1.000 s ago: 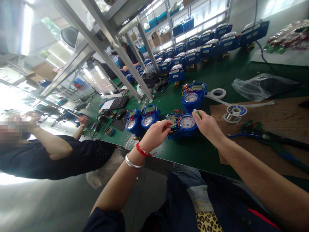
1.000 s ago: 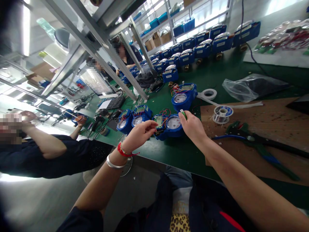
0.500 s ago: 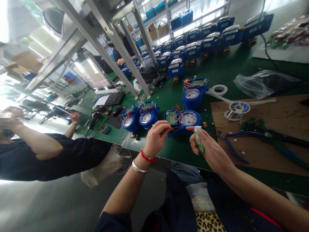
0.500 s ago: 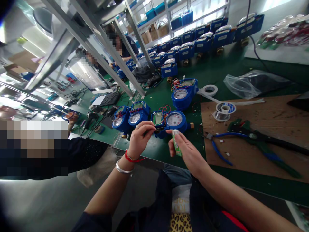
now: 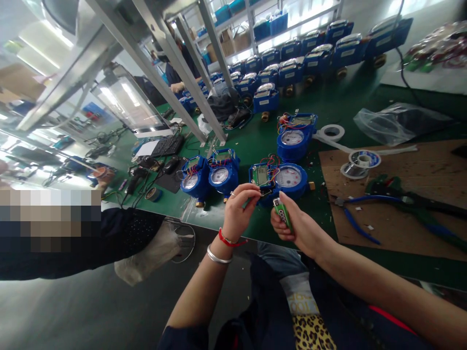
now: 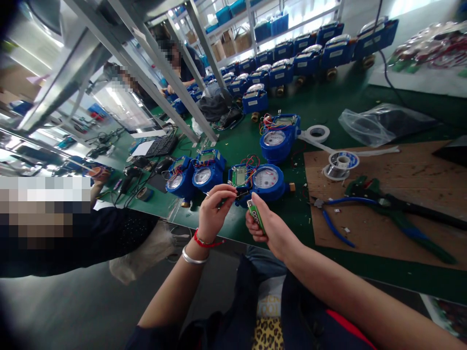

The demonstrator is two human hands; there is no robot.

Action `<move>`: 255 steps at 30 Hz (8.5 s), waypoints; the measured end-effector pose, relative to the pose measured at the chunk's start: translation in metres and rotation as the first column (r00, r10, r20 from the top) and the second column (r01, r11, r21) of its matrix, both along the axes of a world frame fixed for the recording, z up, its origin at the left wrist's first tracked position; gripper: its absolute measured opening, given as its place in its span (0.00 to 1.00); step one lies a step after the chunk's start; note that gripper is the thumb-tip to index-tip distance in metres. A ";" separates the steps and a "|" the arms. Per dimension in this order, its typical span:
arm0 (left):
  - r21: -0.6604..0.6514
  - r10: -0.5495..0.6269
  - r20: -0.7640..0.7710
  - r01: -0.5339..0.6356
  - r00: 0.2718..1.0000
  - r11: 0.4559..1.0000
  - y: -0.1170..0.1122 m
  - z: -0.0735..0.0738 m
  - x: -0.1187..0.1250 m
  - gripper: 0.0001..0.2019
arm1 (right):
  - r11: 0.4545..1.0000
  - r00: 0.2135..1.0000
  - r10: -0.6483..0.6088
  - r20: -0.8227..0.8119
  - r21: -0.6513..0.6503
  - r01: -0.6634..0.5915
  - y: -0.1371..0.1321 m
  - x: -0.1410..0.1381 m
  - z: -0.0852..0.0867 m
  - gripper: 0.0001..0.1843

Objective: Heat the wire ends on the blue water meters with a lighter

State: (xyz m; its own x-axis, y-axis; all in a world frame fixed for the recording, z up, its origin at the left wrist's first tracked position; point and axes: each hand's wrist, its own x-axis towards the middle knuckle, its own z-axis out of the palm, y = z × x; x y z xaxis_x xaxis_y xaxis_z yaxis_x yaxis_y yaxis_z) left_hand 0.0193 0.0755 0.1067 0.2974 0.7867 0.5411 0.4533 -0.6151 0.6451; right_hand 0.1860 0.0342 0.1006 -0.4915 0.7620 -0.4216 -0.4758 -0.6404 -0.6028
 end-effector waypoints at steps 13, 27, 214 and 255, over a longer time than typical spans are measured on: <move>0.021 0.023 0.081 -0.025 0.996 0.999 0.001 -0.004 0.001 0.03 | 0.987 0.982 0.031 -0.184 -0.149 -0.060 0.015 -0.009 -0.001 0.26; 0.001 0.047 0.081 -0.047 0.996 0.999 0.001 -0.005 0.001 0.02 | 0.982 0.973 0.041 -0.228 -0.169 -0.081 0.015 -0.011 -0.001 0.20; 0.004 0.243 0.032 -0.243 0.970 0.970 -0.008 0.002 0.031 0.04 | 0.125 0.346 -0.865 0.363 0.824 -0.552 0.050 0.030 -0.003 0.08; 0.021 0.307 -0.026 -0.306 0.951 0.952 -0.007 0.002 0.034 0.08 | 0.005 0.277 -0.941 0.195 0.825 -0.565 0.053 0.018 -0.023 0.05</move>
